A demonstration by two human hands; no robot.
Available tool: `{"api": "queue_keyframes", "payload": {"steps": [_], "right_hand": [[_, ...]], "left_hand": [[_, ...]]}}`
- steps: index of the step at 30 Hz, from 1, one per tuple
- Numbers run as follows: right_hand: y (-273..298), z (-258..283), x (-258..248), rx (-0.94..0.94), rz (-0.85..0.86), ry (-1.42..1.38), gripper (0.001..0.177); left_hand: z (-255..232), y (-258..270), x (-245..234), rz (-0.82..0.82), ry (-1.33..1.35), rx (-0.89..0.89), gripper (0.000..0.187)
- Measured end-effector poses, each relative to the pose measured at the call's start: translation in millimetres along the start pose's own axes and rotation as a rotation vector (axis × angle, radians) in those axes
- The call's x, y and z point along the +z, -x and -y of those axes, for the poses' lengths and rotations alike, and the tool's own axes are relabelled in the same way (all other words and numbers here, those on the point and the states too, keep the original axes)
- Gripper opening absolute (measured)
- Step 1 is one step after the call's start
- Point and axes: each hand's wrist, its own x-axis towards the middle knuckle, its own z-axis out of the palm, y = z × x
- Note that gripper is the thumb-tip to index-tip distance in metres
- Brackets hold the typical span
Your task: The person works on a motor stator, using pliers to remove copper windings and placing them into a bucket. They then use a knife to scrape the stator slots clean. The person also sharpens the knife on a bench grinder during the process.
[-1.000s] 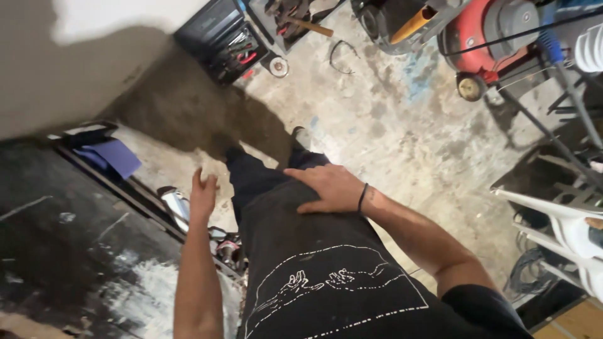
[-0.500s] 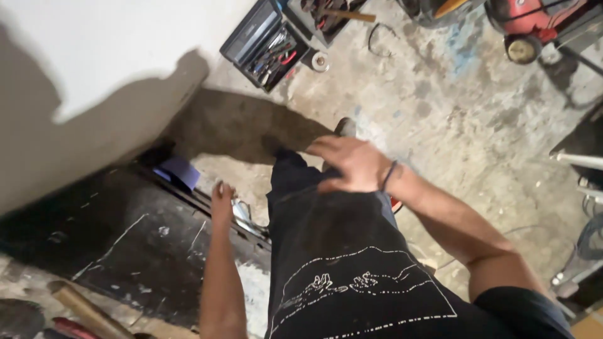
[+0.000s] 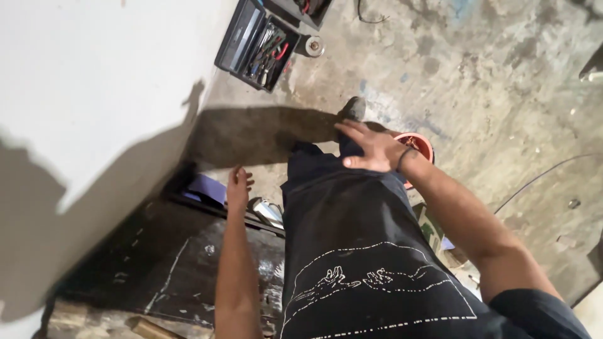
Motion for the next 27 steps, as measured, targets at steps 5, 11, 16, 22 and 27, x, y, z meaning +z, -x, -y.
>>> {"api": "queue_keyframes", "payload": {"steps": [5, 11, 16, 22, 27], "right_hand": [[37.1, 14.9, -13.9, -0.268, -0.007, -0.309, 0.102], [61.7, -69.7, -53.5, -0.208, -0.127, -0.456, 0.121], [30.6, -14.1, -53.0, -0.063, -0.136, -0.018, 0.109], [-20.8, -55.1, -35.9, -0.343, 0.126, -0.185, 0.093], [-130.3, -221.2, -16.8, 0.117, 0.043, -0.465, 0.097]], "left_hand": [[44.8, -10.1, -9.5, 0.026, -0.015, -0.117, 0.054], [53.0, -26.2, -32.2, 0.112, -0.097, -0.084, 0.053], [-21.4, -10.8, -29.4, 0.088, -0.146, -0.018, 0.053], [-67.0, -1.6, -14.9, 0.040, -0.183, -0.059, 0.052], [-88.4, 21.4, 3.5, -0.009, -0.347, -0.022, 0.048]]}}
